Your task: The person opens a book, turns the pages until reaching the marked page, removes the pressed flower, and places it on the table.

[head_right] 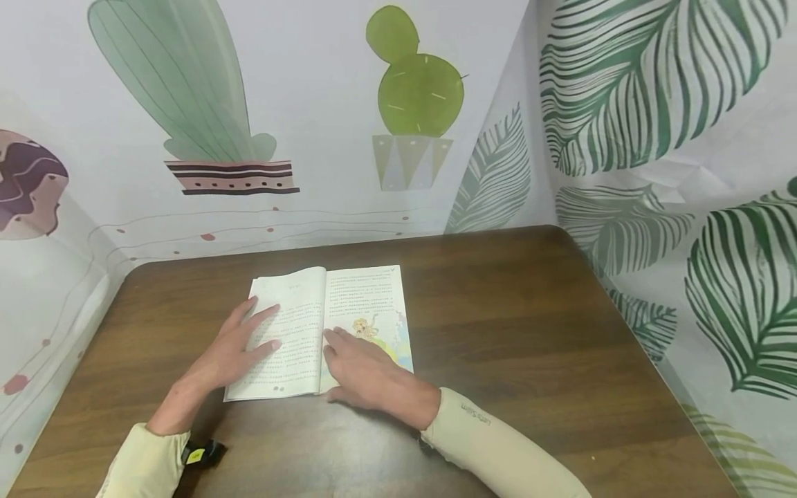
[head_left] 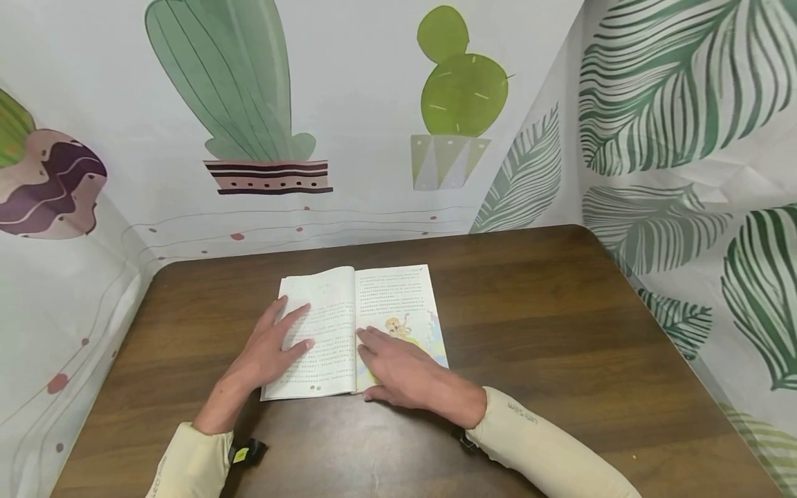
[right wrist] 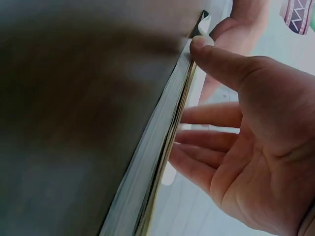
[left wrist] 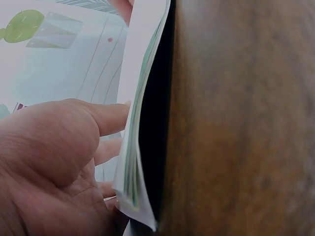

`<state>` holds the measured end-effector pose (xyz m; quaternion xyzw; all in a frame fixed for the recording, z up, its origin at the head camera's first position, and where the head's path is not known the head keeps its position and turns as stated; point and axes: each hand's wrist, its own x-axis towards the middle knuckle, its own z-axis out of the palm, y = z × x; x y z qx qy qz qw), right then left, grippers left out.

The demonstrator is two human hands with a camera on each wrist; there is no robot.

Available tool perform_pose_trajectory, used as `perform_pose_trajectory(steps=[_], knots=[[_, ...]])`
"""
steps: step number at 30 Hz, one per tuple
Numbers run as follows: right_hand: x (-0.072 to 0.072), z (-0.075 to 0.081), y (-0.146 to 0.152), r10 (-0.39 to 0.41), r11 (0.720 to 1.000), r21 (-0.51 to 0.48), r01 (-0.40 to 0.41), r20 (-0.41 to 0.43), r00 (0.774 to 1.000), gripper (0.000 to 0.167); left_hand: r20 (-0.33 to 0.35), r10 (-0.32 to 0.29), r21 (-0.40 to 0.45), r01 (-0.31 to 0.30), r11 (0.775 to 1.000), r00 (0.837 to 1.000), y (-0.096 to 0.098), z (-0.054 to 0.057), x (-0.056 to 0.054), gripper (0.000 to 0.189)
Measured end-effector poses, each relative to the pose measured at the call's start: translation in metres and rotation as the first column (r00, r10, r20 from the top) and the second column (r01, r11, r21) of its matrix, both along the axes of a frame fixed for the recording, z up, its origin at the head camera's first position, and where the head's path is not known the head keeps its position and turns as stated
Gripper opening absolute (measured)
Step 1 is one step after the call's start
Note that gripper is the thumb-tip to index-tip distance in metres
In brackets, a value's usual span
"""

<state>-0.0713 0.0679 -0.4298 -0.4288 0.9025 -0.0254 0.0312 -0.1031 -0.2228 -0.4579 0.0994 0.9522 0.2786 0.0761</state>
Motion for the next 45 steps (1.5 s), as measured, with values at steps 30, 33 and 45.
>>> perform_pose_trajectory(steps=[30, 33, 45], knots=[[-0.004, -0.004, 0.097, -0.059, 0.939, -0.331, 0.090, 0.101, 0.993, 0.024, 0.007, 0.013, -0.002, -0.013, 1.000, 1.000, 0.005, -0.001, 0.002, 0.070], [-0.005, -0.005, 0.107, -0.129, 0.922, -0.352, 0.159, 0.108, 0.986, 0.023, 0.007, 0.012, -0.003, -0.012, 1.000, 1.000, 0.006, 0.000, 0.003, 0.070], [-0.010, -0.006, 0.106, -0.205, 0.881, -0.392, 0.263, 0.184, 0.961, 0.004, 0.004, 0.007, -0.003, -0.007, 1.000, 1.000, 0.000, -0.002, 0.002, 0.070]])
